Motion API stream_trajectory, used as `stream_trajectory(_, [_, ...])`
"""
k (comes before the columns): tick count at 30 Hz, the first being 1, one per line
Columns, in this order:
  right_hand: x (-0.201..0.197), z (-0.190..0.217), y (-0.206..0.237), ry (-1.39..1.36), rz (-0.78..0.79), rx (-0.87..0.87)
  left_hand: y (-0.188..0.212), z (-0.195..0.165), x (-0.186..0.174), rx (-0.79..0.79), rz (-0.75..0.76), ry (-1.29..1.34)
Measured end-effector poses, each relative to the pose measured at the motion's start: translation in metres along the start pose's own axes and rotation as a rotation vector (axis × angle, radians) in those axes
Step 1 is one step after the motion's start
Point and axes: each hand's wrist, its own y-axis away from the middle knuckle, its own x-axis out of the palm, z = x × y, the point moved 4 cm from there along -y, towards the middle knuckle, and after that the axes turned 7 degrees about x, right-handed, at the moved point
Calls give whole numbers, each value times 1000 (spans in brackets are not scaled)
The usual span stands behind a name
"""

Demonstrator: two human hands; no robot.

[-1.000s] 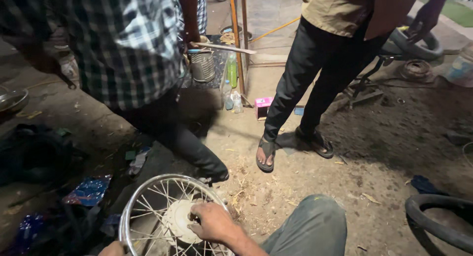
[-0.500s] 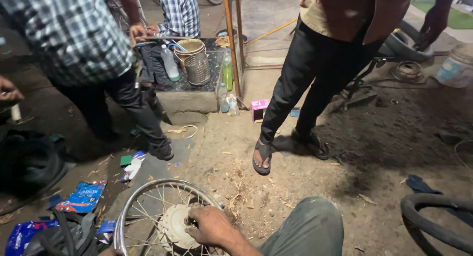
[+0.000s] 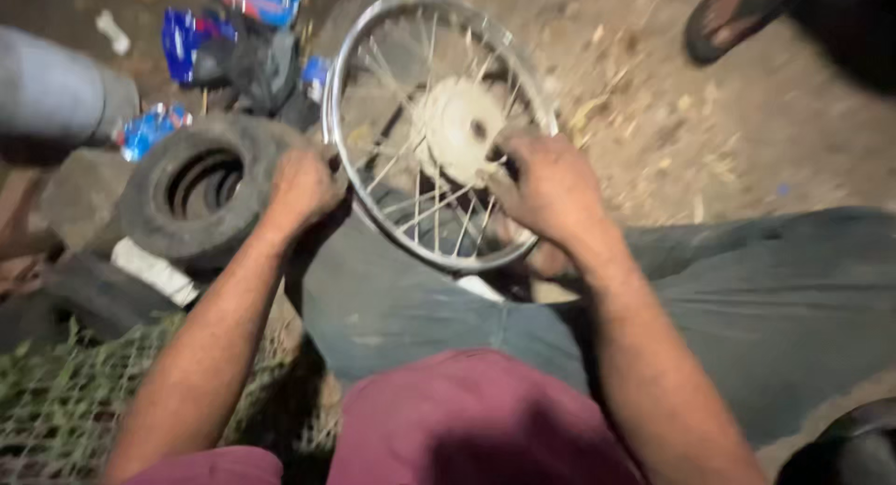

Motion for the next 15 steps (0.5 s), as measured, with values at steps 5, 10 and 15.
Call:
stream_trajectory(5, [2, 7, -9, -101, 5, -38, 7, -28, -32, 127, -197, 76])
stream_trajectory(10, [0, 13, -20, -53, 18, -23, -14, -22, -30, 18, 186, 22])
stream_trajectory(15, [10, -5, -23, -53, 77, 92, -30, -1, -18, 6, 338, 118])
